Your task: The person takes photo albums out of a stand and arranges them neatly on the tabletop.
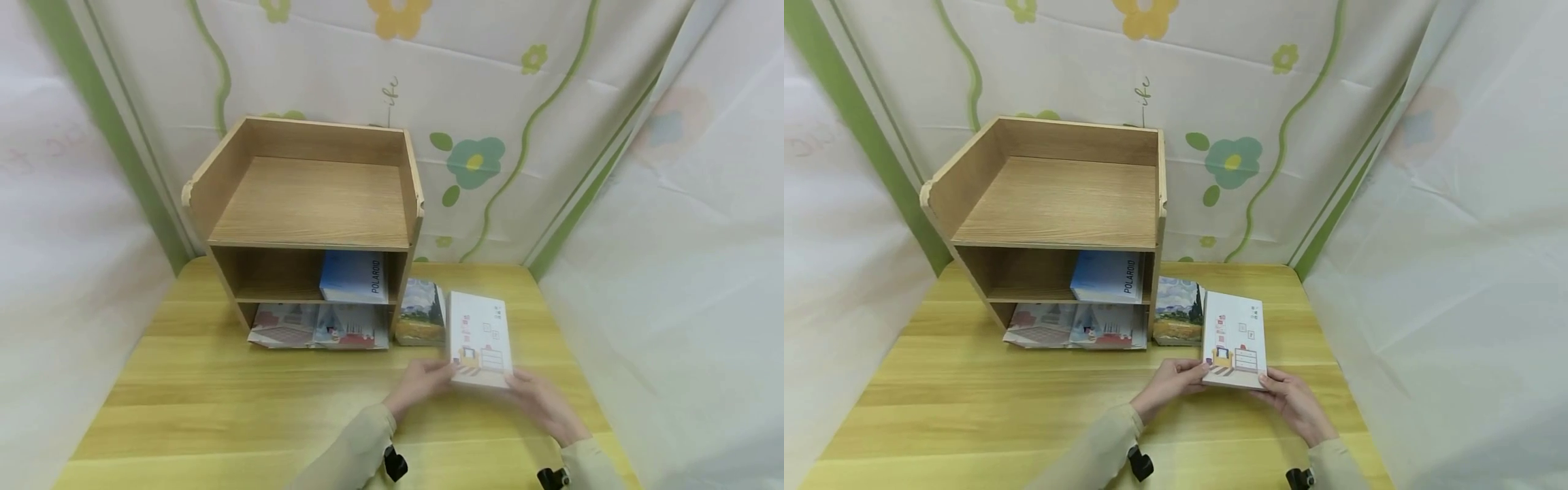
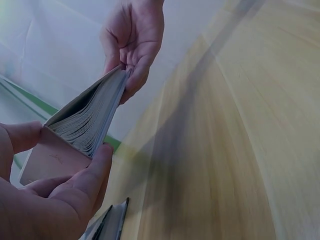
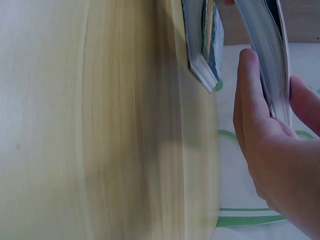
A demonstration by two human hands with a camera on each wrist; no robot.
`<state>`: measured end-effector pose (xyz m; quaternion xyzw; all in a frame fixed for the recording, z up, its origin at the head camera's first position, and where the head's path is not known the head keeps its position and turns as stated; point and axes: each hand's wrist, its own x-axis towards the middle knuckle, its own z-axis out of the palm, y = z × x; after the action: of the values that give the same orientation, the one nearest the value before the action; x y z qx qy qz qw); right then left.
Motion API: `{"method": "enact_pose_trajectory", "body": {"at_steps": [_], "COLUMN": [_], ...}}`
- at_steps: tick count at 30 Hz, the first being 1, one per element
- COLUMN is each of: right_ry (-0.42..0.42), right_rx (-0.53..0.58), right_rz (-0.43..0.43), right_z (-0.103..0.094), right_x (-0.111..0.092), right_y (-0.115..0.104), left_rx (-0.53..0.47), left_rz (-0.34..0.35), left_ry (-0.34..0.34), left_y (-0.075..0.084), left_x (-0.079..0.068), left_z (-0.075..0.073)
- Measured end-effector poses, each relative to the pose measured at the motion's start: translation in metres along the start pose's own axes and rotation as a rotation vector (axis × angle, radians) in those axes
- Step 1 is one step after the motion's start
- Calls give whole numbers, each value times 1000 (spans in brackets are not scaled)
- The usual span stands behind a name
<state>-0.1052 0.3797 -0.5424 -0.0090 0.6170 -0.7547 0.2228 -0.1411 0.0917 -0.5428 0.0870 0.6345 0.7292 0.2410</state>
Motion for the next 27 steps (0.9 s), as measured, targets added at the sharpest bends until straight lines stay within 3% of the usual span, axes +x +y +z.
{"method": "enact_pose_trajectory", "body": {"at_steps": [6, 13, 19, 27], "right_ry": [56, 101, 129, 140], "right_rx": [-35, -125, 14, 175], "right_rz": [89, 150, 166, 195], "right_z": [-15, -27, -32, -35], "right_x": [4, 9, 15, 23], "right_y": [-4, -11, -16, -20], "left_rx": [-36, 2, -75, -59], "left_rz": [-18, -38, -51, -75], "left_ry": [25, 93, 185, 290], "left_y": [-3, -4, -5, -2], "left_x": [12, 29, 40, 47], "left_z": [8, 16, 28, 36]}}
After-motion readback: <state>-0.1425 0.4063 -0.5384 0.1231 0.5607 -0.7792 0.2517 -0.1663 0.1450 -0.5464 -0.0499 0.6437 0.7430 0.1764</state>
